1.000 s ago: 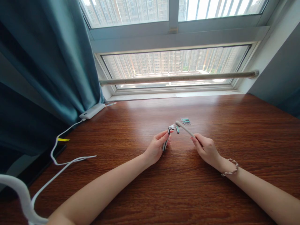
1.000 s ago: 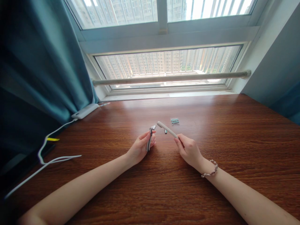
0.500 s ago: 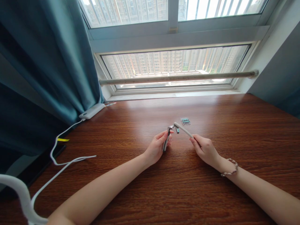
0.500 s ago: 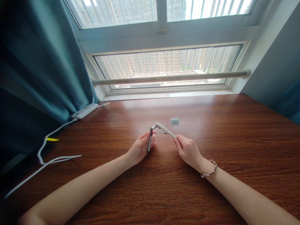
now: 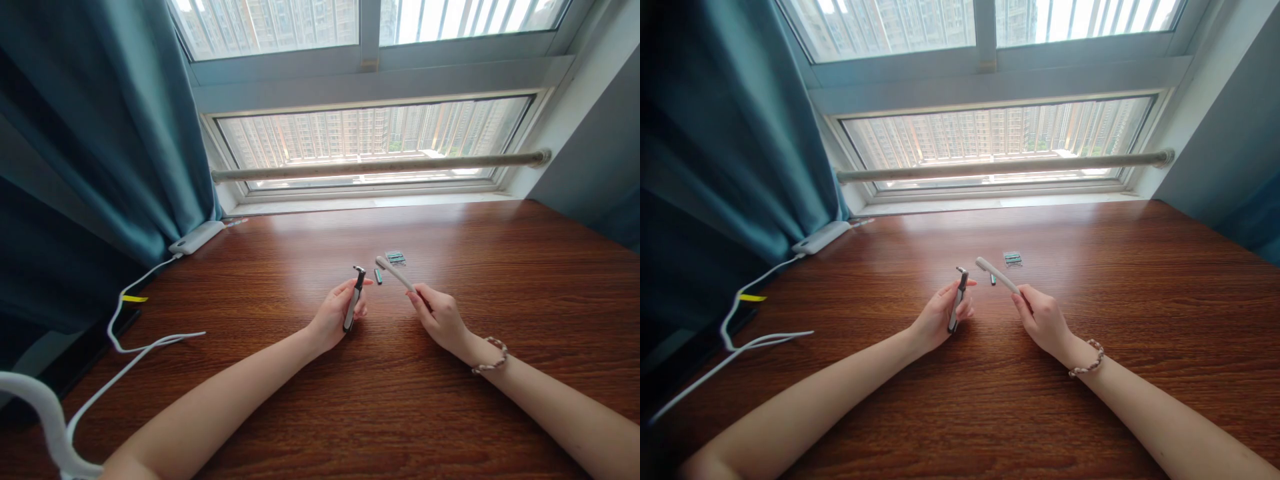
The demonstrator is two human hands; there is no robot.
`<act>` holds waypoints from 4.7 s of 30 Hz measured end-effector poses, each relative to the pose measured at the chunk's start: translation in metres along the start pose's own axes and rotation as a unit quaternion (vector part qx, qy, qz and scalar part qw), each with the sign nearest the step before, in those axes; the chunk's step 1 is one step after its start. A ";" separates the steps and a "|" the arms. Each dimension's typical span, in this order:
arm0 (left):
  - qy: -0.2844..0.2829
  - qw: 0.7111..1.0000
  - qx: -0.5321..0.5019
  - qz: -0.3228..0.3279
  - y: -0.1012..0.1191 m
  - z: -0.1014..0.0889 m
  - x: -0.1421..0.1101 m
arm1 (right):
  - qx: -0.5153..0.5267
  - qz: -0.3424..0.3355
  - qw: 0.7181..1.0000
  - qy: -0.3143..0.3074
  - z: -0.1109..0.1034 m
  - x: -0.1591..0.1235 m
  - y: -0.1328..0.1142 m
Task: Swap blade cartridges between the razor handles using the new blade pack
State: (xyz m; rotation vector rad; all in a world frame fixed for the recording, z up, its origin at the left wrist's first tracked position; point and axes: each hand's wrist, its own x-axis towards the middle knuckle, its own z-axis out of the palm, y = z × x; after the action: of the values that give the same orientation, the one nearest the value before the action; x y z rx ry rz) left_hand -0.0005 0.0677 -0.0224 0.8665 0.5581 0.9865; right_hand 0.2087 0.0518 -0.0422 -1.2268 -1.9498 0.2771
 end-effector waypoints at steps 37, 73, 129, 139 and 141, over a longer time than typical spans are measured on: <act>-0.050 0.996 -0.060 -0.037 0.000 0.001 -0.002 | -0.128 -0.059 0.990 0.002 -0.004 -0.001 0.001; 0.024 0.996 0.080 0.017 0.001 0.001 -0.004 | -0.086 -0.045 0.995 -0.009 -0.003 -0.001 0.000; 0.078 0.991 0.081 0.076 -0.008 -0.006 0.002 | -0.123 0.019 0.992 0.024 -0.001 -0.002 0.001; 0.181 0.869 0.440 0.137 0.018 -0.033 0.018 | -0.128 0.124 0.983 0.031 -0.002 0.002 0.006; 0.189 0.795 0.562 0.126 0.021 -0.044 0.024 | -0.138 0.136 0.981 0.024 -0.002 0.001 0.005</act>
State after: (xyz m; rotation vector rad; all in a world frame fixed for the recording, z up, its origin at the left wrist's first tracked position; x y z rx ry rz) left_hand -0.0324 0.1115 -0.0302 1.8516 1.4823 1.0408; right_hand 0.2129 0.0550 -0.0428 -1.6699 -1.8194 0.1155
